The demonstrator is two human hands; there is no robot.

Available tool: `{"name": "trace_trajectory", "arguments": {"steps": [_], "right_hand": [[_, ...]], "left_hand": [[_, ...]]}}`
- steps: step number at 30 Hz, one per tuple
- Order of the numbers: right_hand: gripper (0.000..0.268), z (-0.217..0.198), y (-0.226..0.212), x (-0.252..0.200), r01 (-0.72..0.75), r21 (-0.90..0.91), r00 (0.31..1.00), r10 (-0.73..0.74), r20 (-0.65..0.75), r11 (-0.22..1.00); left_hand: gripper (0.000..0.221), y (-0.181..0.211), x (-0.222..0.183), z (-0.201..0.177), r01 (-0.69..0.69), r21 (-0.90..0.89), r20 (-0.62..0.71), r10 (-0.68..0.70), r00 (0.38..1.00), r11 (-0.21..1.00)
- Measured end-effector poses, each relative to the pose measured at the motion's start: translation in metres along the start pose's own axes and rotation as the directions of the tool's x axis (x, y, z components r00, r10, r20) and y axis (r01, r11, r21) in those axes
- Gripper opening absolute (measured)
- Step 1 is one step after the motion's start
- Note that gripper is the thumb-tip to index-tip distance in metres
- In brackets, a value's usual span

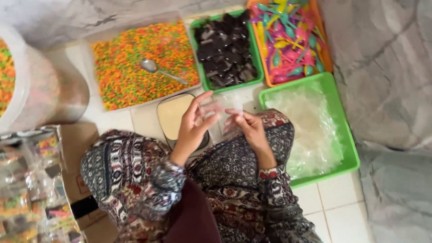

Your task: Filling small plastic bags with colorful cereal, weighing them on a digital scale, and organizing the finished packs.

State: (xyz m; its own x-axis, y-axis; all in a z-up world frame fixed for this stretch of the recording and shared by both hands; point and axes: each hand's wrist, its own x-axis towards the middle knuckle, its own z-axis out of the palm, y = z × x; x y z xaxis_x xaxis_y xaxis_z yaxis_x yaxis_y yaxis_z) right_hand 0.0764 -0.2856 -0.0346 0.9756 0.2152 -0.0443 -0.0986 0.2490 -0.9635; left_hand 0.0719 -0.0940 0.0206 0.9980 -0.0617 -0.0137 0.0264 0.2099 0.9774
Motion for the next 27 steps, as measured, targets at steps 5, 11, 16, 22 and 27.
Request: {"name": "trace_trajectory", "arguments": {"steps": [5,11,16,22,27], "right_hand": [[0.041,-0.013,0.019,0.005,0.127,-0.112,0.991,-0.123,0.041,0.985],[0.061,-0.006,0.035,0.011,0.547,-0.591,0.811,-0.55,0.199,0.593],[0.054,-0.007,0.074,0.015,0.673,-0.708,0.631,-0.668,0.395,0.217],[0.038,0.016,0.056,0.018,0.693,-0.617,0.689,-0.596,0.413,0.373],[0.032,0.02,0.055,0.015,0.559,-0.556,0.829,-0.418,0.371,0.615]], "left_hand": [[0.059,-0.028,-0.006,-0.006,-0.038,0.176,-0.256,0.083,0.963,0.984],[0.058,-0.052,-0.017,-0.031,-0.153,0.571,-0.3,0.378,0.876,0.806],[0.058,-0.08,-0.019,-0.042,-0.23,0.772,-0.176,0.546,0.819,0.593],[0.054,-0.082,-0.017,-0.046,-0.239,0.892,-0.034,0.583,0.811,0.384],[0.045,-0.081,-0.017,-0.05,-0.303,0.873,0.015,0.598,0.801,0.384]]}}
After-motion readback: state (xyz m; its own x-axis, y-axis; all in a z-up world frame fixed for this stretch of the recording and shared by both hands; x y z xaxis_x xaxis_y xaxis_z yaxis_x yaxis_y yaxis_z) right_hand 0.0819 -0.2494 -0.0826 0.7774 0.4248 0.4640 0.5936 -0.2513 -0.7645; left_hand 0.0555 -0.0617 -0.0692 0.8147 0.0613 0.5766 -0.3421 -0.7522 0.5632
